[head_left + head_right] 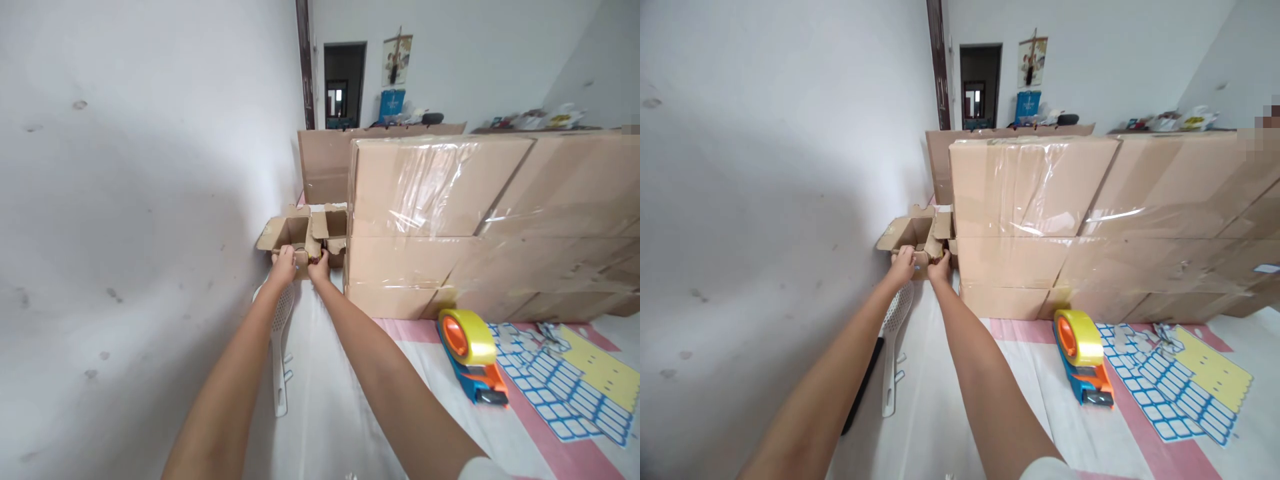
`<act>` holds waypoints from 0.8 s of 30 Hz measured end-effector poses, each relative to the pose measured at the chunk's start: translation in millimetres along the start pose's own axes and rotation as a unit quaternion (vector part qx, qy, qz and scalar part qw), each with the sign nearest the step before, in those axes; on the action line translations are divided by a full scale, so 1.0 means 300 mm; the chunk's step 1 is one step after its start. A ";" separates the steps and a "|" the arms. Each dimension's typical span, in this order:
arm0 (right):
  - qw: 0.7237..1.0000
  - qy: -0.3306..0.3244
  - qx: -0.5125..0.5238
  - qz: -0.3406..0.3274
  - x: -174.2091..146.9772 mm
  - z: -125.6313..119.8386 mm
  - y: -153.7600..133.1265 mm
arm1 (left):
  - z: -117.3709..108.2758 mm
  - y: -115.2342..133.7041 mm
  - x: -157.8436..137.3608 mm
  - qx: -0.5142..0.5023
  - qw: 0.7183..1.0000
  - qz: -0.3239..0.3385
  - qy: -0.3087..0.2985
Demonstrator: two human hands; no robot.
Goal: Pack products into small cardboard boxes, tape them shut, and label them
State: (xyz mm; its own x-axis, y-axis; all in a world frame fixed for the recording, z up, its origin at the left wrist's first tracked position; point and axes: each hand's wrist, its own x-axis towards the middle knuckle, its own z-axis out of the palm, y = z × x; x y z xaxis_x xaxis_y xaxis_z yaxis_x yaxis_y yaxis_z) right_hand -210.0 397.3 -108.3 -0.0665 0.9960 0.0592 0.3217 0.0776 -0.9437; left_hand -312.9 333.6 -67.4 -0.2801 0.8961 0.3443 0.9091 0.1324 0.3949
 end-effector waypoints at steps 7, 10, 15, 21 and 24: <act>0.989 -0.050 0.119 -0.078 -0.209 -0.083 -0.098 | -0.251 0.119 -0.104 -0.006 0.996 0.032 0.081; 0.980 -0.080 0.148 -0.106 -0.337 -0.170 -0.188 | -0.428 0.184 -0.226 0.001 0.991 0.031 0.128; 0.946 -0.181 0.206 -0.176 -0.663 -0.389 -0.230 | -0.606 0.318 -0.620 -0.006 0.975 0.042 0.218; 0.957 -0.164 0.192 -0.140 -1.099 -0.777 -0.040 | -0.491 0.441 -1.115 -0.108 0.982 0.005 0.156; 0.969 -0.185 0.133 -0.093 -1.273 -0.988 0.108 | -0.424 0.467 -1.233 -0.163 0.984 0.049 0.048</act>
State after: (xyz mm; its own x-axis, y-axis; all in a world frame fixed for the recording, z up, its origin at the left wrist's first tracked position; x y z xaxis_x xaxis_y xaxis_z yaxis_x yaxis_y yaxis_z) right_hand 105.9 32.4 -65.0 -0.4506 0.8779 0.1619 0.0207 0.1915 -0.9813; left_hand -121.0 -33.2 -31.2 -0.2385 0.8515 0.4670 0.7906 -0.1090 0.6025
